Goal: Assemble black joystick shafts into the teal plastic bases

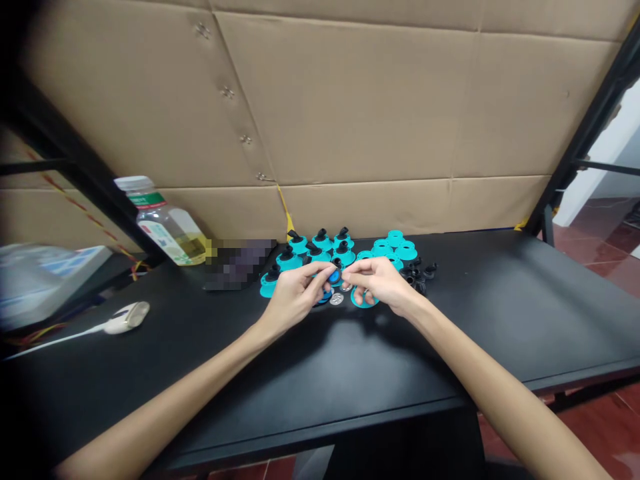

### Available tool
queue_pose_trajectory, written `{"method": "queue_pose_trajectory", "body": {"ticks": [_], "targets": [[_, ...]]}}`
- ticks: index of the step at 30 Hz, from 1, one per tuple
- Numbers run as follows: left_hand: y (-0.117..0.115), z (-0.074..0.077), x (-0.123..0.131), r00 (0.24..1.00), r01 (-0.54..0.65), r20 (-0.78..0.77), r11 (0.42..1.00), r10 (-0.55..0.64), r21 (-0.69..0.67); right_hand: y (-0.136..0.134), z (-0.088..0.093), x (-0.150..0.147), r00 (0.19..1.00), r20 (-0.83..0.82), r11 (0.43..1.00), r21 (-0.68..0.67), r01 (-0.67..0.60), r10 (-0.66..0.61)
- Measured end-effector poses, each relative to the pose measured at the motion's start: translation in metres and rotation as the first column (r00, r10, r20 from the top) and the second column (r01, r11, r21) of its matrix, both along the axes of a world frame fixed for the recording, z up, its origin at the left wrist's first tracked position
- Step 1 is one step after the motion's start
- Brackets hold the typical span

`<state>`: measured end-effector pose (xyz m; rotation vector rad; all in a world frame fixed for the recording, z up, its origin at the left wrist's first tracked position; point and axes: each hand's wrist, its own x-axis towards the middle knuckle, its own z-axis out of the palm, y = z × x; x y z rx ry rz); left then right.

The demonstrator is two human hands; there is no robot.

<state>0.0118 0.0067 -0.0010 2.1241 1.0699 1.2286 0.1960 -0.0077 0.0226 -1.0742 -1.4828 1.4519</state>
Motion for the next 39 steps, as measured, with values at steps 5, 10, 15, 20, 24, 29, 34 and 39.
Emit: {"method": "queue_pose_trajectory", "body": {"ticks": [5, 10, 15, 20, 24, 29, 34, 39], "targets": [[-0.004, 0.003, 0.003, 0.999, -0.033, -0.021, 0.996, 0.035, 0.078, 0.0, -0.001, -0.003, 1.0, -0.023, 1.0, 0.003, 0.02, -0.02], [-0.007, 0.005, 0.005, 0.997, -0.06, -0.037, 0.988, 0.066, 0.14, -0.003, 0.001, -0.004, 0.999, -0.03, 1.0, 0.005, 0.022, -0.022], [-0.009, 0.006, 0.008, 0.995, -0.071, -0.057, 0.981, 0.082, 0.183, -0.004, 0.002, -0.004, 1.0, -0.025, 1.0, 0.006, -0.011, 0.011], [-0.009, 0.005, 0.008, 0.992, -0.09, -0.061, 0.968, 0.107, 0.233, -0.005, 0.0, -0.007, 0.998, -0.031, 0.998, 0.028, -0.055, 0.056], [-0.005, -0.002, 0.007, 0.99, -0.073, -0.097, 0.953, 0.105, 0.294, -0.006, 0.0, -0.009, 1.0, -0.01, 1.0, 0.0, -0.013, 0.013], [-0.004, -0.006, 0.005, 0.974, -0.153, -0.107, 0.932, 0.197, 0.327, -0.003, -0.002, -0.01, 0.998, 0.014, 0.998, 0.008, 0.064, -0.064], [-0.004, -0.004, 0.004, 0.971, -0.184, -0.09, 0.935, 0.22, 0.302, 0.004, -0.005, -0.003, 0.981, 0.111, 0.974, 0.178, 0.137, -0.159], [-0.005, -0.003, 0.007, 0.986, -0.112, -0.098, 0.974, 0.134, 0.198, 0.008, -0.007, 0.002, 0.975, 0.14, 0.96, 0.243, 0.138, -0.176]]}}
